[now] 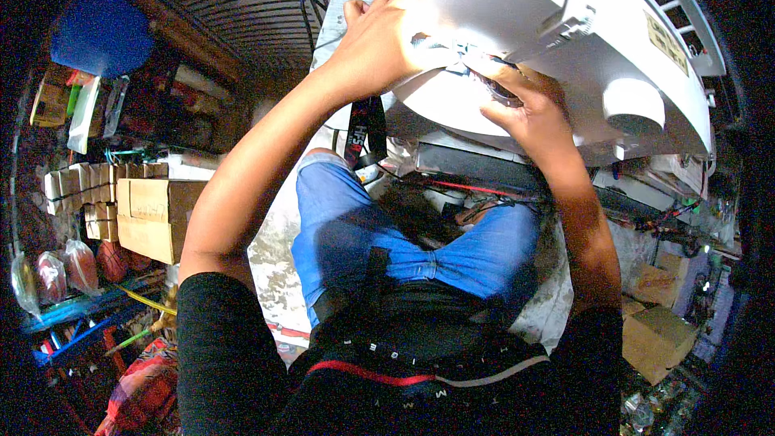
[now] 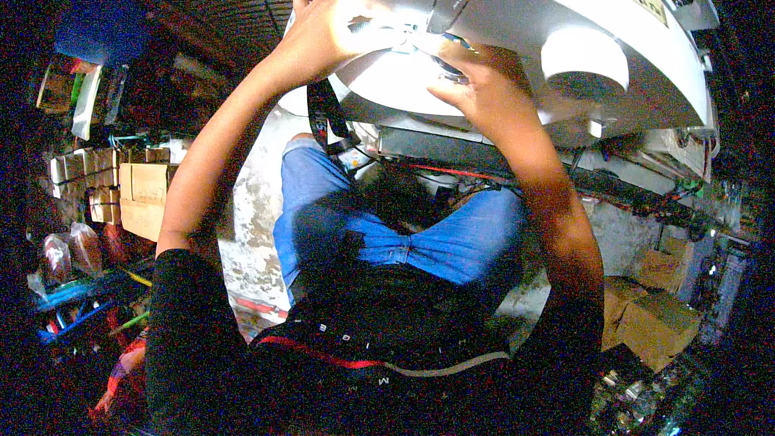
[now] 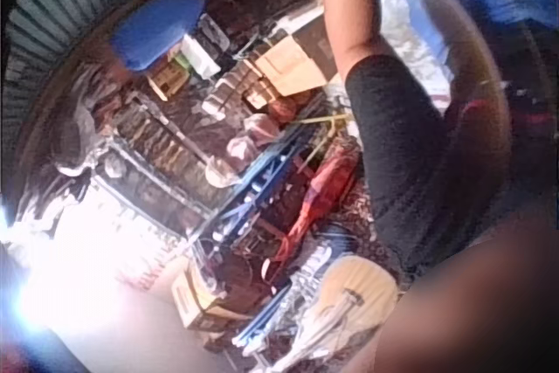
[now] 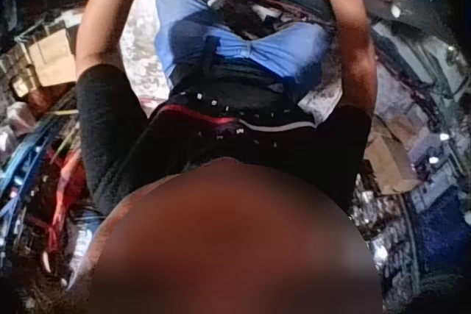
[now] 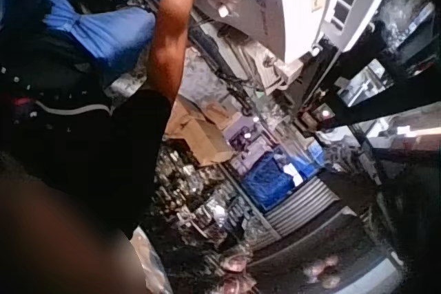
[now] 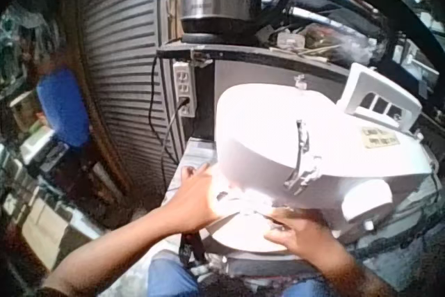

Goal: The person removes a decorative badge from a white sewing machine, then uses pliers to remove a small metal ring from the needle area. They reattach the badge and continue adjusting the machine's needle and presser foot area.

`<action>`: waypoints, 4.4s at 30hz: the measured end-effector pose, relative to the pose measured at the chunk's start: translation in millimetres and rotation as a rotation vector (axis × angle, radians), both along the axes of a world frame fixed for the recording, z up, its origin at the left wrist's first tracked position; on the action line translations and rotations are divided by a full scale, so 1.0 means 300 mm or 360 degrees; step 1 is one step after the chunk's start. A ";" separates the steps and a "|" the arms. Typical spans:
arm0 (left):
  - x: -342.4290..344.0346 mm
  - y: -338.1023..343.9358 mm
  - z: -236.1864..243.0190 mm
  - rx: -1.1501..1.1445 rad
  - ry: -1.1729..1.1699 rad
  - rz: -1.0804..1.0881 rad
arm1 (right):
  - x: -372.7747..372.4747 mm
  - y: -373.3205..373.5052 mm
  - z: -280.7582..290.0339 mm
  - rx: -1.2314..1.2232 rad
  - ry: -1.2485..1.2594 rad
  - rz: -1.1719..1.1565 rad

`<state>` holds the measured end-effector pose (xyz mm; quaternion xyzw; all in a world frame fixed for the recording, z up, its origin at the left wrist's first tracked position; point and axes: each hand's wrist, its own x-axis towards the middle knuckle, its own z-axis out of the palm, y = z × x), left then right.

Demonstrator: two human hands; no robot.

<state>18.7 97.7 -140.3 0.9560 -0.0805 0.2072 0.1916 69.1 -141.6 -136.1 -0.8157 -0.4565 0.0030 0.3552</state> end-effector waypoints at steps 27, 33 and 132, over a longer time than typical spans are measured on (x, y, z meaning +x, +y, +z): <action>0.000 0.037 -0.077 -0.0254 -0.0429 -0.0432 | 0.012 0.002 0.013 -0.0128 0.0256 -0.0324; 0.023 0.025 -0.100 -0.0300 -0.0569 -0.0455 | 0.099 -0.026 -0.047 -0.0230 0.0333 -0.0409; -0.022 -0.015 -0.010 -0.0348 -0.0025 0.0061 | 0.186 0.186 0.094 -0.0327 -0.1256 -0.0344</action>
